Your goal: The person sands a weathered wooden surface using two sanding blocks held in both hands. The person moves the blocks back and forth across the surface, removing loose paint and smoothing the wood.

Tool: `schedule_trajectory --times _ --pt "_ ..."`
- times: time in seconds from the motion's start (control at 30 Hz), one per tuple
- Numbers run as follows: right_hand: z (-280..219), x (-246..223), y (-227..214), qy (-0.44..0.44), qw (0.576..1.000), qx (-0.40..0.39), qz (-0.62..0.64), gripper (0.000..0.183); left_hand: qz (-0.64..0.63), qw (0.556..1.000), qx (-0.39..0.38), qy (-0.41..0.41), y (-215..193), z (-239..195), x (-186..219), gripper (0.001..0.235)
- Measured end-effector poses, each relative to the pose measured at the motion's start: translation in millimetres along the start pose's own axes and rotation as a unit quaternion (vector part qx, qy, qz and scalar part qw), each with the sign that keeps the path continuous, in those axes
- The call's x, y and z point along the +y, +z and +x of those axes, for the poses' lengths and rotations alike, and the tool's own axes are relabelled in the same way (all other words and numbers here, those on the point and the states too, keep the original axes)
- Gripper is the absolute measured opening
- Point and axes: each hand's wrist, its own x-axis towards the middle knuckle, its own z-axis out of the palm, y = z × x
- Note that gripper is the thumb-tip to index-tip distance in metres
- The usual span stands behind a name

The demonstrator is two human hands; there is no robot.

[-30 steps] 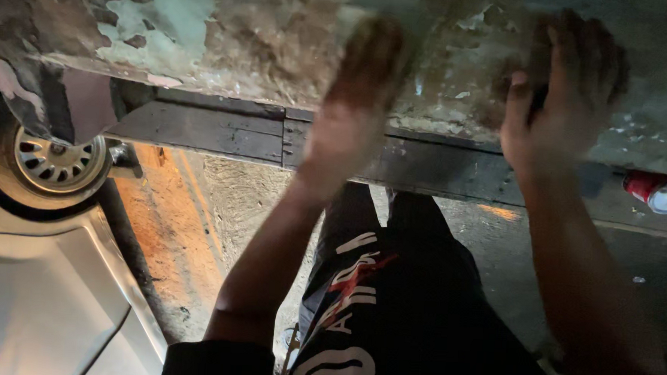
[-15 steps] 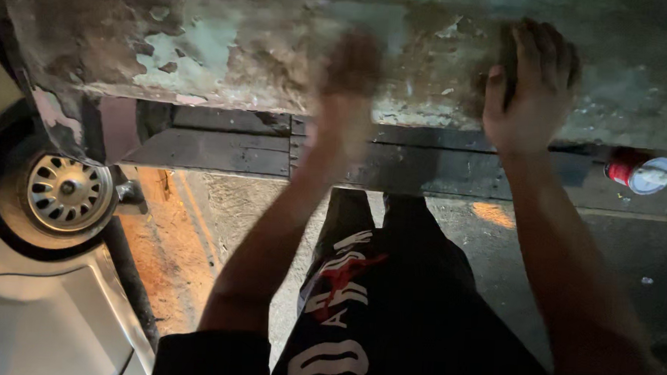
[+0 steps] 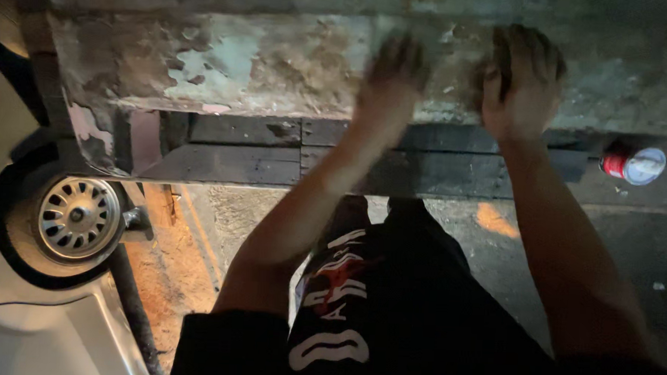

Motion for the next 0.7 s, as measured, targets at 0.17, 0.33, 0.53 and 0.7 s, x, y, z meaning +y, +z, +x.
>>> schedule_trajectory --times 0.17,0.33,0.53,0.7 --pt "-3.5 -2.6 -2.2 0.009 1.000 0.003 -0.003 0.047 -0.055 0.995 -0.042 0.071 -5.1 -57.2 16.9 0.050" --pt "-0.6 -2.3 -2.6 0.007 1.000 -0.008 -0.028 0.044 -0.068 0.993 0.099 0.017 0.5 7.5 -1.9 0.051" --pt "-1.5 -3.4 -5.2 0.003 1.000 -0.003 -0.022 0.043 -0.035 0.997 0.050 0.056 -2.1 -36.3 15.3 0.054" --pt "-3.6 -5.4 -4.0 0.009 1.000 0.014 -0.005 0.044 -0.055 0.995 0.061 0.053 -2.8 -63.5 19.7 0.052"
